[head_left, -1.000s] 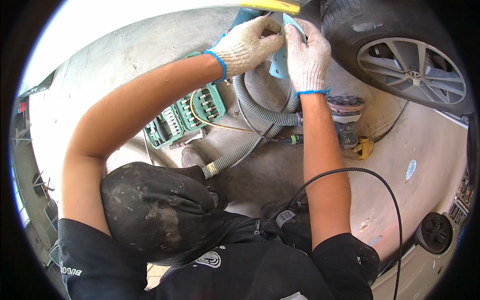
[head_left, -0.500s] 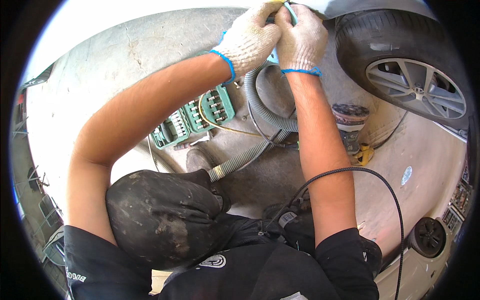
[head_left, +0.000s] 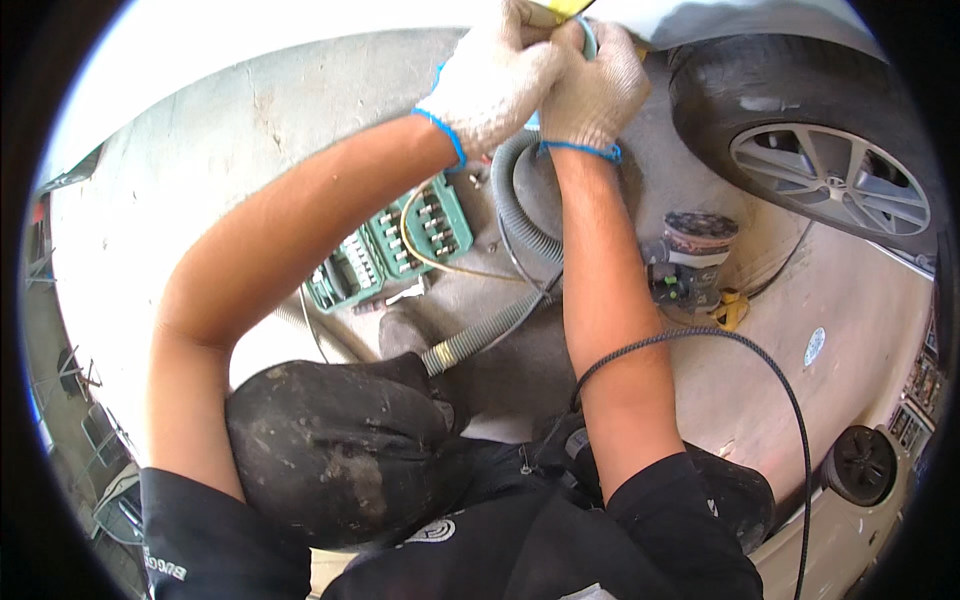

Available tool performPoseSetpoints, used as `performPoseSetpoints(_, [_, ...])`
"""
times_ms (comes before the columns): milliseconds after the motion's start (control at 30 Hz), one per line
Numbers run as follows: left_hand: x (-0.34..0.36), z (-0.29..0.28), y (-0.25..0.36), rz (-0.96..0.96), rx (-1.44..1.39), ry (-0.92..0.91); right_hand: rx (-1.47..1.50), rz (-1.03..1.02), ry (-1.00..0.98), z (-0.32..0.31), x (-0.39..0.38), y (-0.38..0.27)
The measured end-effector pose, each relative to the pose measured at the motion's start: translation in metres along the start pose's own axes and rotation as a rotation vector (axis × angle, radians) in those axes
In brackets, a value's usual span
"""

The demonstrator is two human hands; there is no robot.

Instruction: The person sands the wheel arch area of a white car using a power sander and a hand sanding block. They switch between tools and sanding pads to smooth the surface around the wheel well.

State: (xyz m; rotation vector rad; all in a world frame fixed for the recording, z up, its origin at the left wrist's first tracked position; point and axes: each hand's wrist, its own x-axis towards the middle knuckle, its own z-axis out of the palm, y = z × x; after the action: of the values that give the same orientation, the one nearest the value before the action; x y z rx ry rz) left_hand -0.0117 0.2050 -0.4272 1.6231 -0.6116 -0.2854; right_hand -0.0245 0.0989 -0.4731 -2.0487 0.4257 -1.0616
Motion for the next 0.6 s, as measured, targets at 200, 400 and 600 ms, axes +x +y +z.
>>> performPoseSetpoints(200, [-0.006,0.0,-0.008,-0.073,-0.062,-0.028,0.115,0.084,-0.093,-0.013,0.006,0.004])
performPoseSetpoints(400, [-0.007,0.005,-0.004,-0.074,0.096,-0.021,0.11,-0.016,-0.121,-0.014,0.008,0.014])
performPoseSetpoints(600, [-0.014,0.004,0.006,-0.024,-0.004,-0.019,0.157,-0.044,-0.126,-0.018,0.011,0.009])
